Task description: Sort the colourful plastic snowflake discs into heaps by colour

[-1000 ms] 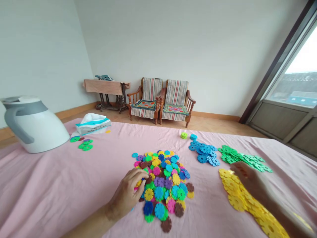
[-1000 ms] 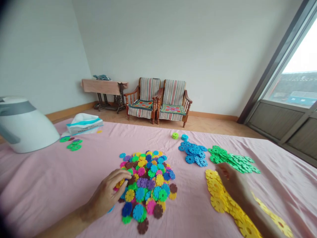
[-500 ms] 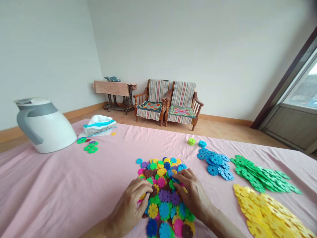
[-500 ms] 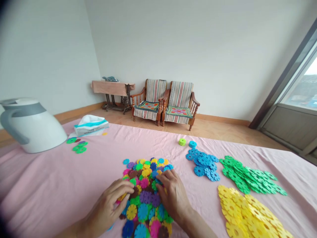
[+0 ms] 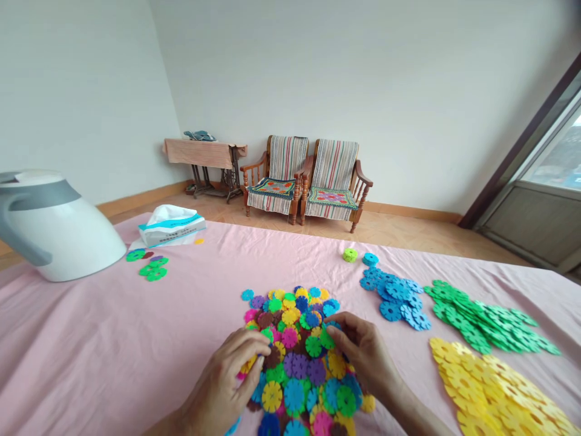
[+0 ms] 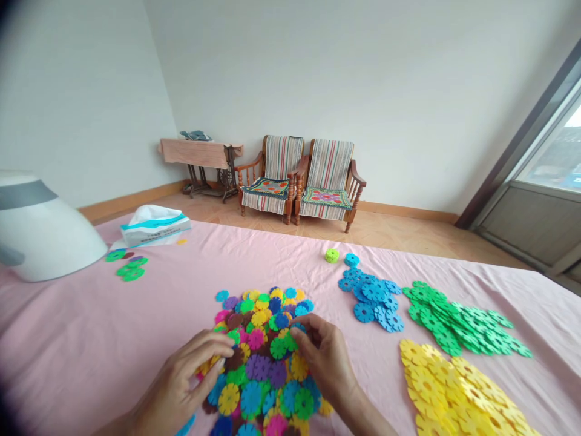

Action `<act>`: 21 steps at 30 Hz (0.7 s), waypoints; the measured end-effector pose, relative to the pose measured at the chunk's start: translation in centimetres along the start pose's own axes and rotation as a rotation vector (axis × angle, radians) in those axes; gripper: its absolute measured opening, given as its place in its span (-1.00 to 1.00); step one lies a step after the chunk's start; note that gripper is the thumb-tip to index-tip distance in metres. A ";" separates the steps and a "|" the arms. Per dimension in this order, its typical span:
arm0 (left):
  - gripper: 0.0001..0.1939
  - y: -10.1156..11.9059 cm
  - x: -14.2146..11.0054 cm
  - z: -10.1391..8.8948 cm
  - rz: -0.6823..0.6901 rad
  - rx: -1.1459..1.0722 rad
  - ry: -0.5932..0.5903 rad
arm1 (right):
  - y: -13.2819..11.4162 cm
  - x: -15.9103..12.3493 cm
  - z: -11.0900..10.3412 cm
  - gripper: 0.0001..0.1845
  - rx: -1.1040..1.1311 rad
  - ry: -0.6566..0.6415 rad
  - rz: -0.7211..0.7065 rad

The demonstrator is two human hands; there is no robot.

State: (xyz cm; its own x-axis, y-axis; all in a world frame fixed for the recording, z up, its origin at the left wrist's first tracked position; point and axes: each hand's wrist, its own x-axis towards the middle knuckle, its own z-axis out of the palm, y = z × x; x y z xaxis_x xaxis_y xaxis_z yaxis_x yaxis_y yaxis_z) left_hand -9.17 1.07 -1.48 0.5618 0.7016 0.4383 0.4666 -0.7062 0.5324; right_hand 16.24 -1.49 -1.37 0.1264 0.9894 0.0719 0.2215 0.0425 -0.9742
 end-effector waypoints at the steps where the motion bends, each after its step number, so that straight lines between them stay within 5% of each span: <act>1: -0.85 0.0 0.0 0.0 0.001 -0.001 -0.003 | -0.1 0.0 0.0 -0.64 0.022 -0.003 0.021; 6: -0.85 0.1 0.1 -0.1 0.003 0.005 -0.009 | -0.5 0.1 -0.6 -0.60 -0.013 0.020 0.055; 12: -0.84 -0.1 0.0 0.0 0.006 -0.005 0.004 | 0.1 0.7 -1.7 -0.64 -0.168 0.165 -0.068; 21: -0.84 0.2 0.1 -0.2 0.016 -0.025 0.009 | 0.5 3.1 -2.0 -0.61 -0.481 0.119 -0.096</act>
State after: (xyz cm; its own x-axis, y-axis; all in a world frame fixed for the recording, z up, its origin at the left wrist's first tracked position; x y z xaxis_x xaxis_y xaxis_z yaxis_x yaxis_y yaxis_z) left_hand -9.17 1.05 -1.19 0.5628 0.6913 0.4533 0.4405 -0.7148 0.5432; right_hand 18.68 1.34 -1.20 0.1865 0.9602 0.2078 0.6546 0.0363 -0.7551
